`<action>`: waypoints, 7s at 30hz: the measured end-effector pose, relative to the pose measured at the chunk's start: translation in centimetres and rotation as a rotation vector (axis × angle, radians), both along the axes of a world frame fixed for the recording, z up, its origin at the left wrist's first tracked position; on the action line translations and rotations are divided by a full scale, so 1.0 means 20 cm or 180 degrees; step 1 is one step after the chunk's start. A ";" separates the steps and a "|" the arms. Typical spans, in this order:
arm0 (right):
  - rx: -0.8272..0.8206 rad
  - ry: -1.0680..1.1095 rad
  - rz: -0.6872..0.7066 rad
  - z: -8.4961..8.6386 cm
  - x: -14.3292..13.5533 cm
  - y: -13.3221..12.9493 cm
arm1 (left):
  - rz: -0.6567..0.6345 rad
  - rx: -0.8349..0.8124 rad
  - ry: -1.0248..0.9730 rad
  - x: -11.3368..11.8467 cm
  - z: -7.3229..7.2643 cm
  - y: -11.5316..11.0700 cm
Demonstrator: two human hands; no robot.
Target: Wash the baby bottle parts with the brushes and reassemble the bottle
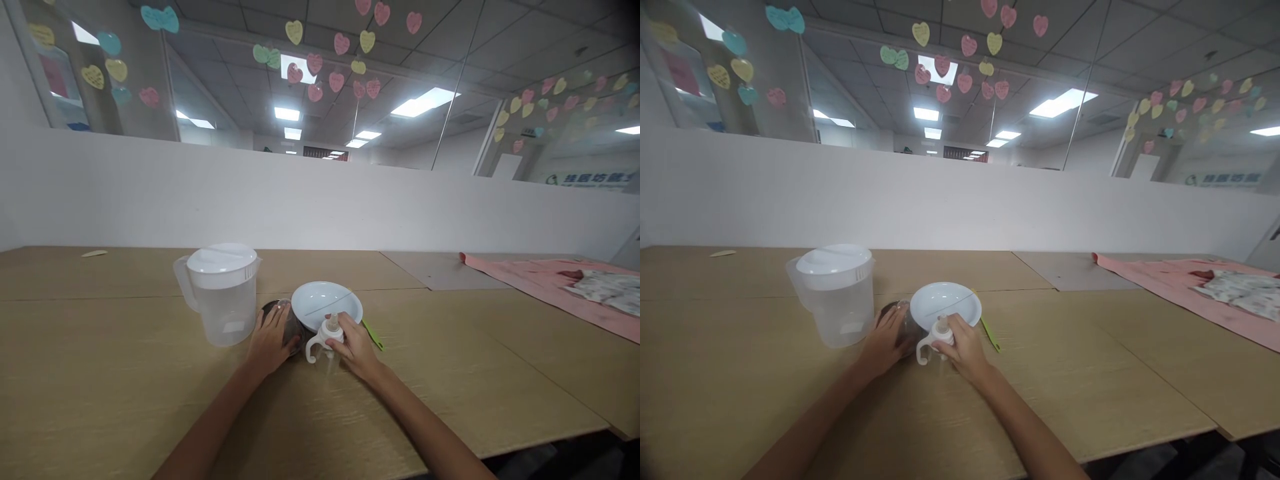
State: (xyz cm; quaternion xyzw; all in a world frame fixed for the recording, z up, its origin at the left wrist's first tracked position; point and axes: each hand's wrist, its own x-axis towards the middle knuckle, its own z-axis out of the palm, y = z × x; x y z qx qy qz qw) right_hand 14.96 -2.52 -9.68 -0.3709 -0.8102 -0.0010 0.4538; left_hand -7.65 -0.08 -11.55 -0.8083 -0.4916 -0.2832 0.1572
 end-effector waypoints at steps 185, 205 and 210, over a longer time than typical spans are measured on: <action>-0.0592 0.0626 -0.0141 -0.04 0.16 0.16 | -0.1080 0.0147 -0.0885 0.30 0.10 -0.24; 0.0111 0.0351 -0.0005 0.04 -0.02 -0.02 | -0.1251 0.0040 -0.1009 0.31 0.05 -0.21; 0.0039 0.0253 0.0151 0.04 -0.02 -0.05 | -0.1320 -0.0062 -0.1203 0.30 0.05 -0.22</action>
